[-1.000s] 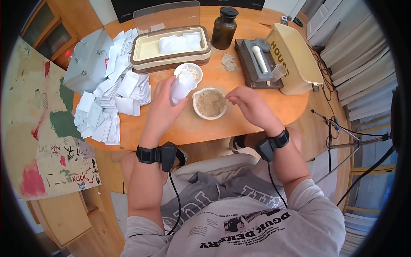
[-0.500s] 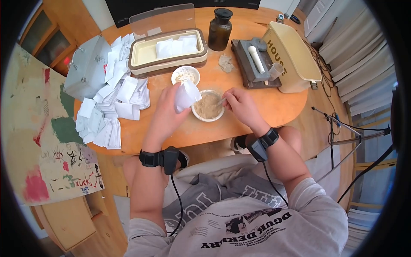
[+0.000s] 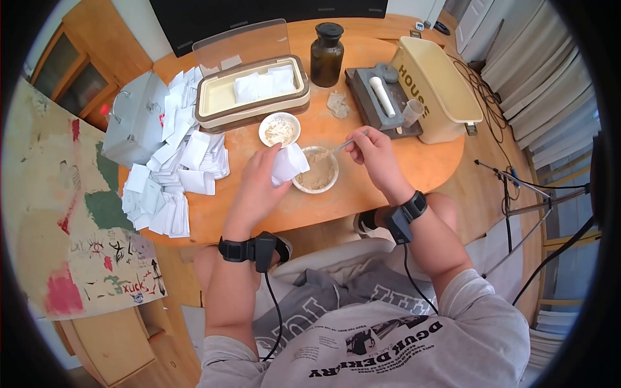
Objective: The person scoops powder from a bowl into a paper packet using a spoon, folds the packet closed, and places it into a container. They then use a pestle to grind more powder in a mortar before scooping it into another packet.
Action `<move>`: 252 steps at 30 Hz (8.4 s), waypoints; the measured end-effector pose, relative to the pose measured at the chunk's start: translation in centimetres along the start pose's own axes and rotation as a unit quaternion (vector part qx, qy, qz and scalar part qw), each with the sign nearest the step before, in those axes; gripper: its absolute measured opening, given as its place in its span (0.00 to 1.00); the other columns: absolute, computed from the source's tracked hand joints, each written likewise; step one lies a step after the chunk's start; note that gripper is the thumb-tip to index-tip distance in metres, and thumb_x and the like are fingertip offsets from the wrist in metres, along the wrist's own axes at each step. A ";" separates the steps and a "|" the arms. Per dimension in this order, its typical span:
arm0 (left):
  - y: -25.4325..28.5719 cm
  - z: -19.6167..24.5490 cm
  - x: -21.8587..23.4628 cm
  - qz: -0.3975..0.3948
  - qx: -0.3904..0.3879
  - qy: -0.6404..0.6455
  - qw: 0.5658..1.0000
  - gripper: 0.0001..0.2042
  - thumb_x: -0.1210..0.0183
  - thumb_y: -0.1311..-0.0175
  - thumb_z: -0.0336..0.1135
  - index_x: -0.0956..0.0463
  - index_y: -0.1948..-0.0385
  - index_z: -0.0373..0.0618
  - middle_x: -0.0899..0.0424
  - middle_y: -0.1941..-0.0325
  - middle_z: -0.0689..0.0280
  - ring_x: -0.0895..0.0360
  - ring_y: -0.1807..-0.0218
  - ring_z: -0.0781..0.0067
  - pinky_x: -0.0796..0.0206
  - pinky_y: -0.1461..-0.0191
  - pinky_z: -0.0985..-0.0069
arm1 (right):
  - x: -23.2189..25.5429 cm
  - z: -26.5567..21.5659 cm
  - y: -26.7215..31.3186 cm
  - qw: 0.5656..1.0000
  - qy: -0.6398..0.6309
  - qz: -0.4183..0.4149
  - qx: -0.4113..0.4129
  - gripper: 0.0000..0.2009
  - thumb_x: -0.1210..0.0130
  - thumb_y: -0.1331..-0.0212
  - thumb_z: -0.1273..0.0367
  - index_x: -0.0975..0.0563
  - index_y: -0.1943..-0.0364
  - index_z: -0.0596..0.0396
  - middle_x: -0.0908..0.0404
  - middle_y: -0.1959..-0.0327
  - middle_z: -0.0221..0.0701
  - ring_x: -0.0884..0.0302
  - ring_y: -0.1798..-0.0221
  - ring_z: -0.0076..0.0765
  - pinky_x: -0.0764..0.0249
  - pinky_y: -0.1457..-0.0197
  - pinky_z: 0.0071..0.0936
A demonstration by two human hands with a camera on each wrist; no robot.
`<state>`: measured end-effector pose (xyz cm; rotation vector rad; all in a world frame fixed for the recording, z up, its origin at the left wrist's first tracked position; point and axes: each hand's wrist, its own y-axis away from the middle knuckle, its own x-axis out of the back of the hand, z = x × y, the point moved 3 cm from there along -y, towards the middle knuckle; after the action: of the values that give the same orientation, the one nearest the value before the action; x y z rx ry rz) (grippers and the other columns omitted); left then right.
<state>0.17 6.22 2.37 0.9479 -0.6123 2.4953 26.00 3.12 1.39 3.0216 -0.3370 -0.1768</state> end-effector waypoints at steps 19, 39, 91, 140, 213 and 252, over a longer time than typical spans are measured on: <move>-0.1 0.3 -0.3 0.013 0.041 0.064 0.997 0.36 0.35 0.45 0.27 0.41 0.31 0.40 0.32 0.37 0.52 0.33 0.33 0.53 0.41 0.28 0.65 | -1.7 -0.2 1.4 0.942 0.300 -0.046 0.144 0.10 0.50 0.29 0.70 0.21 0.60 0.63 0.18 0.71 0.36 0.19 0.68 0.31 0.24 0.61 0.28; 0.1 0.4 -0.7 -0.013 -0.013 -0.005 1.000 0.35 0.36 0.46 0.26 0.39 0.33 0.40 0.31 0.40 0.50 0.32 0.36 0.47 0.38 0.31 0.61 | -0.6 -0.5 0.4 0.999 -0.017 0.023 0.030 0.09 0.50 0.29 0.70 0.21 0.61 0.61 0.19 0.71 0.27 0.26 0.71 0.19 0.28 0.65 0.18; -0.3 -1.0 -0.7 0.069 0.097 0.377 0.919 0.35 0.36 0.43 0.22 0.42 0.31 0.43 0.34 0.33 0.57 0.38 0.28 0.64 0.45 0.23 0.61 | -2.5 0.3 1.6 0.947 0.269 -0.086 0.155 0.09 0.49 0.31 0.71 0.19 0.60 0.64 0.15 0.66 0.41 0.16 0.63 0.40 0.23 0.57 0.33; 0.1 0.5 -0.5 0.059 0.021 0.051 0.997 0.35 0.36 0.47 0.27 0.39 0.34 0.40 0.34 0.38 0.51 0.34 0.33 0.49 0.40 0.29 0.63 | -0.9 2.3 1.2 0.997 0.018 -0.008 -0.071 0.08 0.50 0.29 0.69 0.20 0.60 0.57 0.20 0.70 0.25 0.31 0.72 0.15 0.35 0.71 0.15; 0.0 0.7 -1.8 0.007 0.026 0.013 1.000 0.34 0.37 0.46 0.25 0.40 0.34 0.38 0.33 0.39 0.50 0.34 0.35 0.46 0.40 0.30 0.61 | -2.8 -3.0 3.2 0.975 0.139 -0.010 0.170 0.08 0.51 0.28 0.72 0.22 0.57 0.62 0.18 0.68 0.33 0.22 0.69 0.27 0.26 0.64 0.25; -0.3 1.8 -2.3 0.039 0.018 0.050 0.998 0.33 0.37 0.49 0.26 0.36 0.37 0.41 0.34 0.42 0.52 0.35 0.36 0.48 0.40 0.31 0.60 | -3.8 -4.5 4.7 0.877 0.300 -0.034 0.374 0.05 0.46 0.35 0.75 0.21 0.59 0.61 0.18 0.66 0.42 0.19 0.63 0.50 0.23 0.59 0.35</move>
<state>2.86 5.05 2.10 0.8202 -0.5832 2.6133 21.90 -0.21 6.77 3.5627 -0.2779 1.1227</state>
